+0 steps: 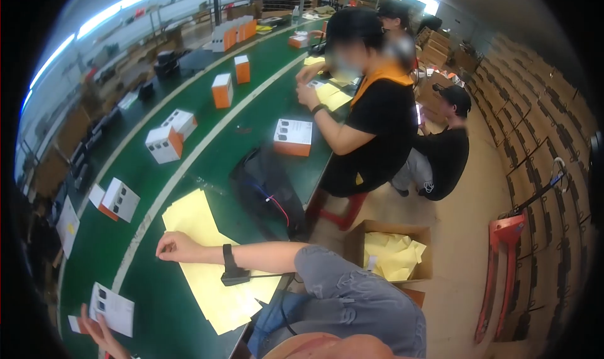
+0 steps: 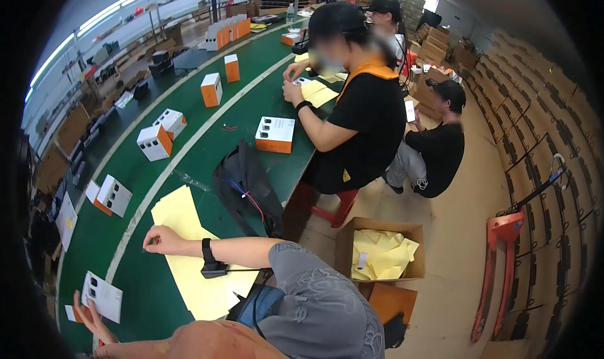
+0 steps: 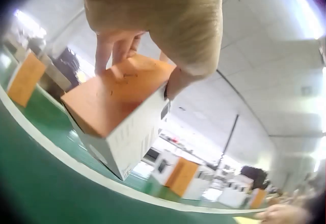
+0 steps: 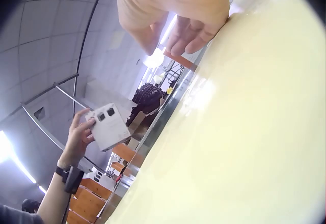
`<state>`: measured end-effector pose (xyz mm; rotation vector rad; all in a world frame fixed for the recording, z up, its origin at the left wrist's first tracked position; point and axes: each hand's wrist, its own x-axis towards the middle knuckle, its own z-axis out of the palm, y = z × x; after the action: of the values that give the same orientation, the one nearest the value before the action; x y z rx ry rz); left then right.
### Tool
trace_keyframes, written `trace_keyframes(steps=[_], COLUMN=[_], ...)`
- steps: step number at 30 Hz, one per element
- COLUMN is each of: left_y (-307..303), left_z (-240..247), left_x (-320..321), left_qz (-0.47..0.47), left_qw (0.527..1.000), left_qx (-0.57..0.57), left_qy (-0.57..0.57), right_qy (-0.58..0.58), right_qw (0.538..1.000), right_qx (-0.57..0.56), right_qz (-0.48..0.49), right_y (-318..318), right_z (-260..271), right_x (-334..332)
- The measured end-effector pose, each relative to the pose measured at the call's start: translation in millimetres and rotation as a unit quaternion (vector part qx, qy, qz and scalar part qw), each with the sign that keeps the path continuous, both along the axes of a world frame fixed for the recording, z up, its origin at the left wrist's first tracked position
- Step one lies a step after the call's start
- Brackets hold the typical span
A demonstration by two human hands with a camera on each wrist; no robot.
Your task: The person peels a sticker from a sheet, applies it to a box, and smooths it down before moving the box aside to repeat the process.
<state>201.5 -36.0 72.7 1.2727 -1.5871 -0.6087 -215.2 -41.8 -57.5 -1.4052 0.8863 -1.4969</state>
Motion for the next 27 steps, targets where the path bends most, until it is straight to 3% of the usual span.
trace_keyframes(steps=[1, 4, 7, 10, 16, 20, 22, 24, 26, 27], left_y=[24.3, 43.5, 61.8, 58.5, 60.9, 81.5, 81.1, 67.3, 71.8, 72.6], left_z=[6.8, -25.1, -35.0, -49.4, -67.8, -67.5, -69.8, -97.1, -92.6, -92.8], left_x=[-36.7, -81.9, -148.5, -190.9, -218.5, -226.1, -224.0, -209.1, -214.6, -214.2], left_qz=[0.011, -0.096, -0.108, -0.115, -0.115, -0.139, -0.170, -0.158, -0.132, -0.140], left_qw=[0.997, 0.951, 0.930, 0.927, 0.924, 0.939, 0.923, 0.926, 0.941, 0.938], left_qx=[0.040, 0.116, 0.156, 0.157, 0.145, 0.123, 0.132, 0.124, 0.105, 0.098], left_qy=[0.066, 0.271, 0.313, 0.321, 0.336, 0.291, 0.320, 0.321, 0.293, 0.301], right_qy=[-0.002, 0.027, -0.061, -0.090, -0.100, -0.028, -0.010, -0.084, -0.062, -0.068], right_qw=[1.000, 0.997, 0.971, 0.959, 0.972, 0.992, 0.993, 0.990, 0.993, 0.992], right_qx=[0.018, 0.054, 0.032, 0.022, 0.007, -0.073, 0.007, -0.006, -0.051, -0.043], right_qz=[-0.003, 0.043, 0.227, 0.267, 0.213, 0.103, 0.121, 0.109, 0.081, 0.093], right_y=[1.1, 15.1, 29.3, 55.0, 45.6, 44.3, 50.9, 39.9, 16.3, 17.7], right_z=[1.0, 27.0, 41.3, 63.2, 46.4, 36.2, 47.9, 29.5, -15.4, -12.8], right_x=[1.7, -5.5, -2.7, -1.4, 0.0, 12.2, 4.3, 13.6, 25.7, 23.5])
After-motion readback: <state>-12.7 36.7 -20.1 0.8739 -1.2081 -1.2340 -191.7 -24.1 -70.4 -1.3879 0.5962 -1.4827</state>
